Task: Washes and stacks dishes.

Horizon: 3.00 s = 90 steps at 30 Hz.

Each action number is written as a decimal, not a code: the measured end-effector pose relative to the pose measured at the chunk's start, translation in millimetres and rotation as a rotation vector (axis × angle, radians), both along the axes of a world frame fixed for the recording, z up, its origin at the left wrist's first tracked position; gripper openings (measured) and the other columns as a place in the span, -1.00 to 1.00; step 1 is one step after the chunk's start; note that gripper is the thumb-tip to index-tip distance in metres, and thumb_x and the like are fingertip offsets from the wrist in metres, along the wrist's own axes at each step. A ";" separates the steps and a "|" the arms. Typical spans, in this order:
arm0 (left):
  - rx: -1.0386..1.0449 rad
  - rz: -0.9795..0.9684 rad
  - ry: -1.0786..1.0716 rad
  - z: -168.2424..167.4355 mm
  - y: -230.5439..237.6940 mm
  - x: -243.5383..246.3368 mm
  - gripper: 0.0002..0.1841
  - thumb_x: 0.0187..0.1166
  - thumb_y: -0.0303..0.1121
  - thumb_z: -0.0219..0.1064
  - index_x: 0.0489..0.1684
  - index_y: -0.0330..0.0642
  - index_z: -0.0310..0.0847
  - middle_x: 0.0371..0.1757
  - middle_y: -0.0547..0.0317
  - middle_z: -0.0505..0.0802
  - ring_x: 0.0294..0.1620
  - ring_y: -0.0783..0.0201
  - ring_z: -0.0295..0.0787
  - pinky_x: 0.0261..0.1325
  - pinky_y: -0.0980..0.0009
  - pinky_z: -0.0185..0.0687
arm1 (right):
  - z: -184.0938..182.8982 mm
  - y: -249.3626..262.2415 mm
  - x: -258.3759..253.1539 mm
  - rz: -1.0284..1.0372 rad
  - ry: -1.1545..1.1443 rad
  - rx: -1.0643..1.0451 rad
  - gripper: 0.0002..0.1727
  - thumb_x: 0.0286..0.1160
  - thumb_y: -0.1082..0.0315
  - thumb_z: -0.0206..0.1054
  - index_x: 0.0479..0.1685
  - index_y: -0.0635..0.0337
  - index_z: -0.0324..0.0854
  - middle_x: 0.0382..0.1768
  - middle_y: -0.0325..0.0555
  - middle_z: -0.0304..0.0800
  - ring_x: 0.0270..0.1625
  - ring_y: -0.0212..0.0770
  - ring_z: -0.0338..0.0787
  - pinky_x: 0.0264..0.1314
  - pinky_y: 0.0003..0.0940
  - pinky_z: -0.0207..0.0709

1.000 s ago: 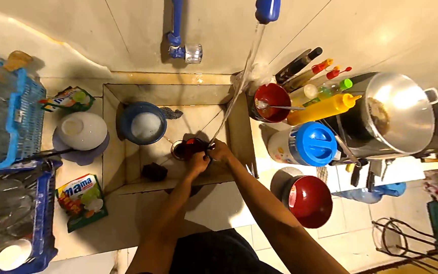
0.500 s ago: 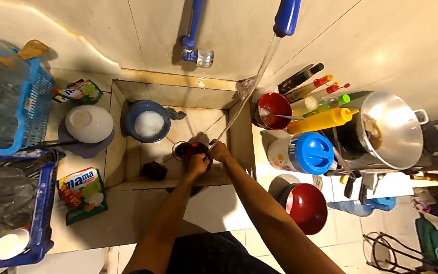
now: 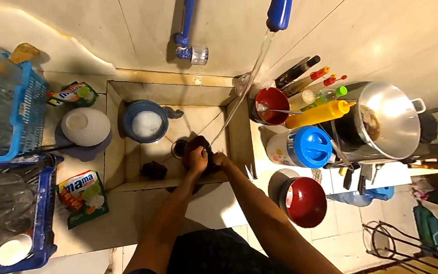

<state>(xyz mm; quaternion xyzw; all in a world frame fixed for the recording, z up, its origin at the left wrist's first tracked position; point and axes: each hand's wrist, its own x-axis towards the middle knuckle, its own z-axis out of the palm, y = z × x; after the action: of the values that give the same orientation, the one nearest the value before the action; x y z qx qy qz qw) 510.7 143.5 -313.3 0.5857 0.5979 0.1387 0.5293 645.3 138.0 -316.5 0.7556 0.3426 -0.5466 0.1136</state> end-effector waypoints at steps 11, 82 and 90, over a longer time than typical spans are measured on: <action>-0.229 0.446 -0.353 -0.1 4.9 -13.5 -0.58 0.87 -0.25 0.05 0.36 -0.47 0.56 0.32 -0.39 0.69 0.37 -0.15 0.62 0.44 -0.10 0.49 | 83.9 19.6 -13.9 0.072 -0.113 0.446 -0.53 0.66 0.30 0.28 0.50 0.27 0.51 0.26 0.42 0.70 0.30 0.41 0.72 0.32 0.42 0.54; 0.133 0.568 -0.216 72.7 -55.8 -213.5 -0.68 0.84 -0.38 0.07 0.23 -0.48 0.59 0.09 -0.23 0.77 0.15 0.11 0.72 0.31 0.13 0.60 | 19.7 -12.4 4.4 -0.672 0.330 0.293 -0.40 0.92 0.09 -0.13 0.86 0.01 -0.08 0.44 0.30 0.54 0.19 0.19 0.77 0.04 0.06 0.75; 0.091 0.591 -0.205 90.4 -60.2 -213.2 -0.66 0.85 -0.35 0.06 0.30 -0.45 0.56 0.20 -0.24 0.74 0.25 0.11 0.70 0.38 0.14 0.58 | 19.3 -37.2 3.2 -0.920 0.562 0.404 -0.44 0.92 0.26 -0.19 0.85 -0.03 -0.14 0.40 0.24 0.55 0.22 0.14 0.76 0.08 0.07 0.76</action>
<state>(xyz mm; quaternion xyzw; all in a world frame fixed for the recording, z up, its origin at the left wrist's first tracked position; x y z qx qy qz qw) 297.5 83.3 -222.9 0.3925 0.6789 0.3716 0.4969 648.5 100.8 -297.2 0.6593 0.0932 -0.6433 -0.3779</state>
